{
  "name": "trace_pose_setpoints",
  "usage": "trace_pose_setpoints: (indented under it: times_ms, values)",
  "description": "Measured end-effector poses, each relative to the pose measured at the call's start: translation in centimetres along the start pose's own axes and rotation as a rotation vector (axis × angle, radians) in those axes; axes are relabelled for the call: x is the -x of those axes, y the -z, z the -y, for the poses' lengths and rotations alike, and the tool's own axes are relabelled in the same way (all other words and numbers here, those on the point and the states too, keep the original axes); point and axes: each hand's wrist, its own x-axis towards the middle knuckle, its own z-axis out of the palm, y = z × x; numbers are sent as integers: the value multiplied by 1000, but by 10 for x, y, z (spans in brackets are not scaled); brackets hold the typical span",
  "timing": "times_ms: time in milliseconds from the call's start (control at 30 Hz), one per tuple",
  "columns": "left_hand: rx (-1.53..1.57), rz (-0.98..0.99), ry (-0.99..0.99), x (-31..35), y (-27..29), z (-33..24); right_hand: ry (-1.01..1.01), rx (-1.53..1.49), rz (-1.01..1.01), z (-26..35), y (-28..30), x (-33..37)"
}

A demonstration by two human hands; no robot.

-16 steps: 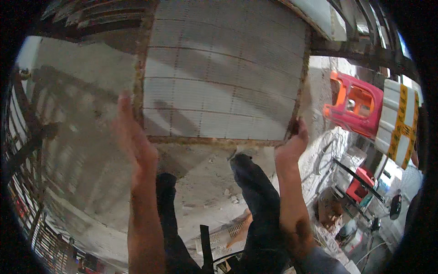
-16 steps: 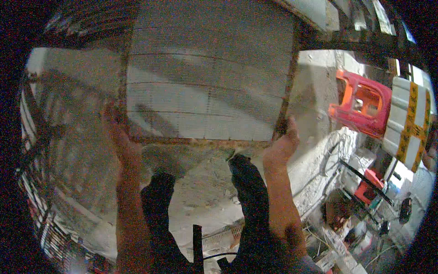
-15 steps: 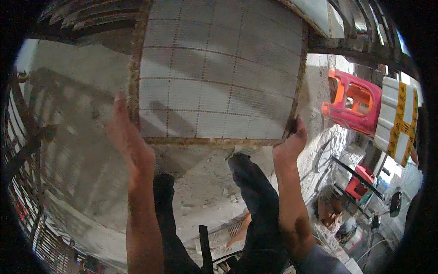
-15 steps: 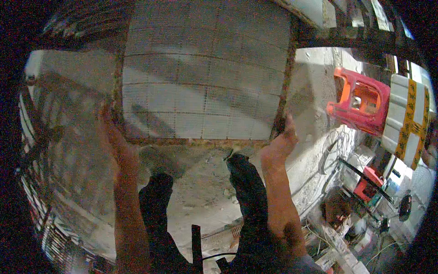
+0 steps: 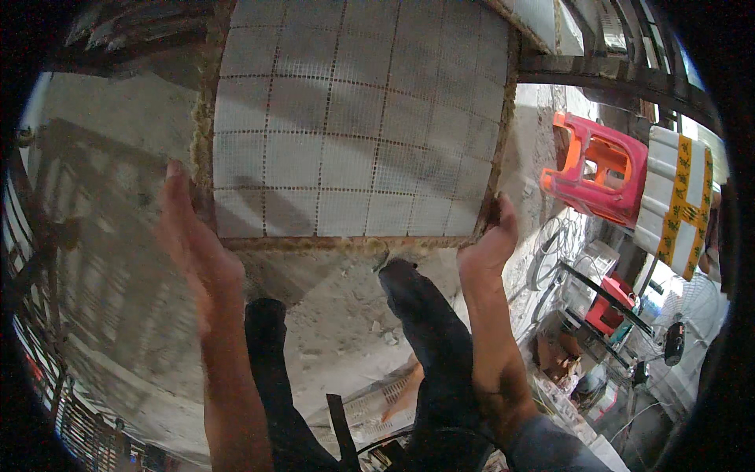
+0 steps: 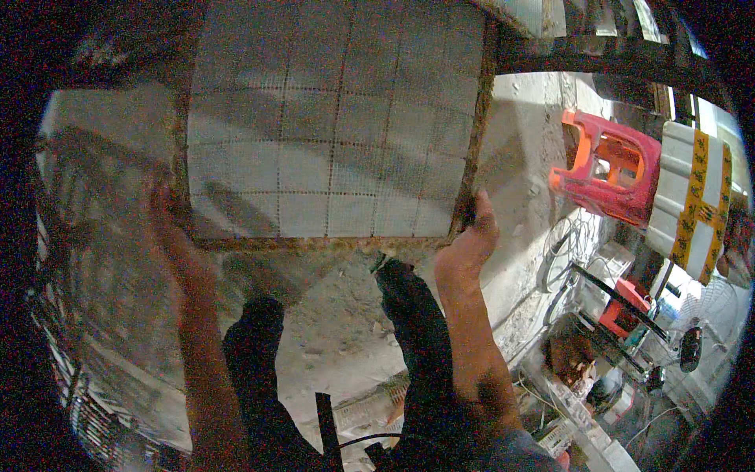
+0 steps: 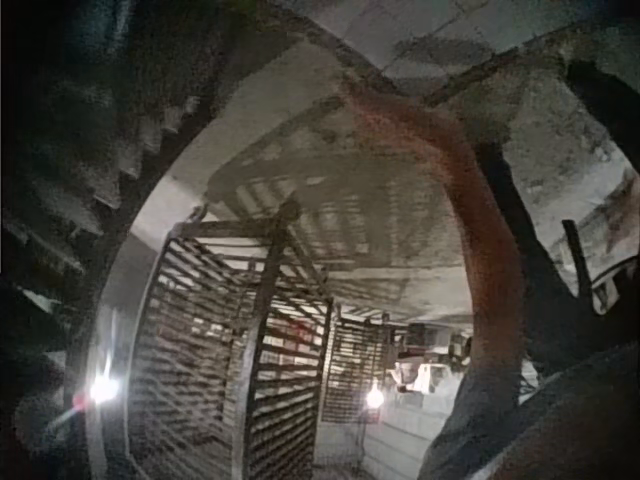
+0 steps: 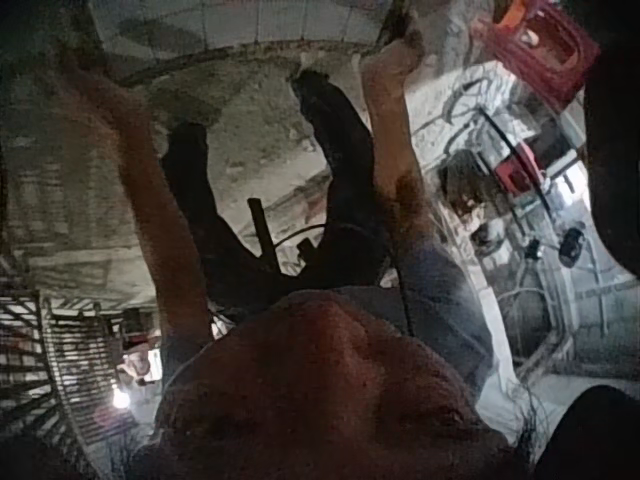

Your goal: The person repeatedly picks up square tile panels, places them on a metal rack, and removes them to repeat the cycle. They handle the panels by hand, occasionally adjusting edges, and work alongside another person in a cluttered workshop.

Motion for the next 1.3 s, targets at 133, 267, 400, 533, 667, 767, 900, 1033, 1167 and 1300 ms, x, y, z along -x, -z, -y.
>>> trace_pose_setpoints:
  times_ms: [133, 267, 400, 533, 667, 767, 900, 1033, 1167, 1300]
  values:
    - [84, 21, 39, -7, 6, 11, 16, -28, 15, -4, 5, -3]
    - [125, 48, 63, -10, 3, 9, -112, -138, -12, 7, -9, 3]
    - [251, 18, 142, -5, -2, -3, -76, -134, 22, 6, -6, 4]
    - [154, -2, -28, -11, 8, 23, 47, -30, 14, 2, -4, 8]
    - [77, -78, 20, -7, 1, 11, 35, -120, -50, 2, -12, 13]
    - [175, -61, 129, -7, -9, -7, 51, -36, -39, 0, -8, 11]
    - [-16, -61, 97, -15, 2, -5, 75, 11, -194, 7, -22, 21]
    - [-60, -148, 62, 2, -21, -32, -52, -113, -156, 9, -22, 18]
    - [16, -69, 164, -9, -9, -17, -3, -63, -152, -2, 0, 0]
    - [12, -48, 119, -9, -12, -18, 9, -18, -160, -3, -4, 6]
